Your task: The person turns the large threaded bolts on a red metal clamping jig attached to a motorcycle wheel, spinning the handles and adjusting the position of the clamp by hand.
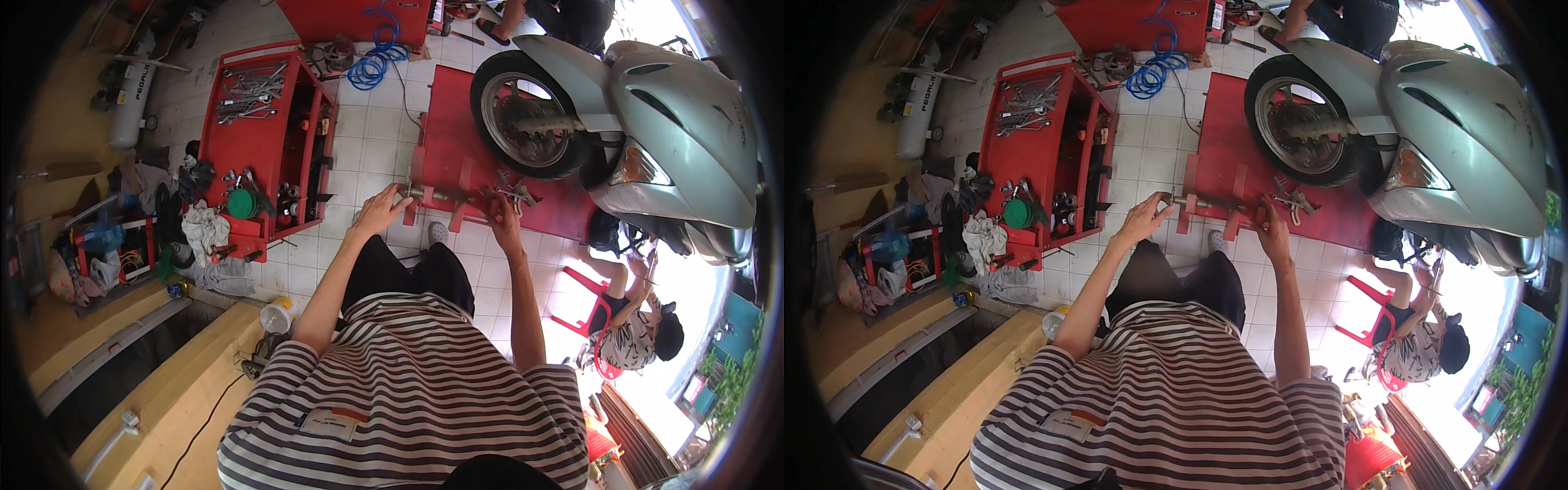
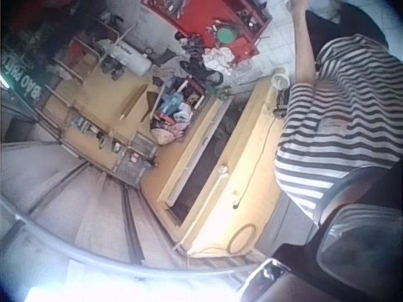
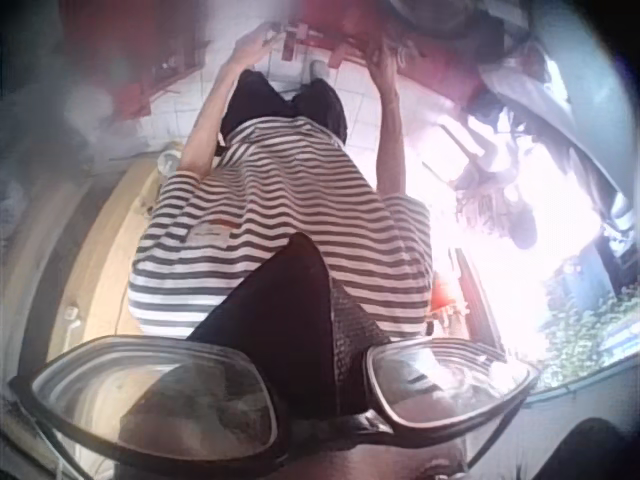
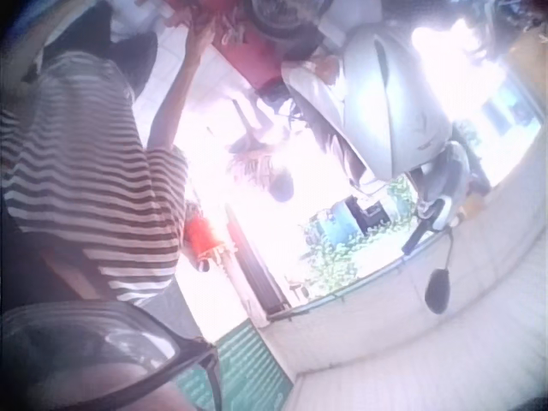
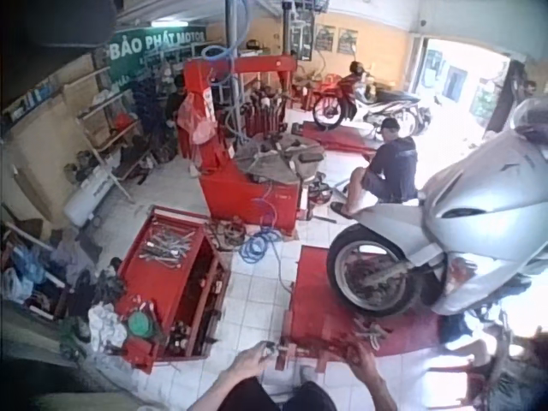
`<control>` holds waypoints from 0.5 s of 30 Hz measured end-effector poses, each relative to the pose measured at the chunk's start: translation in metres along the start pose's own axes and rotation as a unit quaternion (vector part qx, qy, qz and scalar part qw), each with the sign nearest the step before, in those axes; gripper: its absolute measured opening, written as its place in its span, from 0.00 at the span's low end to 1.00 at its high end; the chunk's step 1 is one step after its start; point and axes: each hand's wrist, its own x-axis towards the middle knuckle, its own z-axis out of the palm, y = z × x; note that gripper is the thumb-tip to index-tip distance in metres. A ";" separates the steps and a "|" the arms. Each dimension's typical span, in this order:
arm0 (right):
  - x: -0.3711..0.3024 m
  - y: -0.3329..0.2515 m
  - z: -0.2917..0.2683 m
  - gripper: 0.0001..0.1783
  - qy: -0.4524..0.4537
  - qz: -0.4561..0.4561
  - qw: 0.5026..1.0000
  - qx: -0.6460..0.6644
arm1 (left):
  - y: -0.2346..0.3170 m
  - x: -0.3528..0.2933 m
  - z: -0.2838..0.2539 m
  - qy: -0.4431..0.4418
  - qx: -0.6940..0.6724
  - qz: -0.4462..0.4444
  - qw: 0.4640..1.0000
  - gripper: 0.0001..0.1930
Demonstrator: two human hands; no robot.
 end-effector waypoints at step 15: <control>-0.002 -0.001 0.002 0.28 -0.015 0.032 0.999 -0.020 | -0.049 -0.090 0.081 0.318 -0.294 -0.153 0.888 0.23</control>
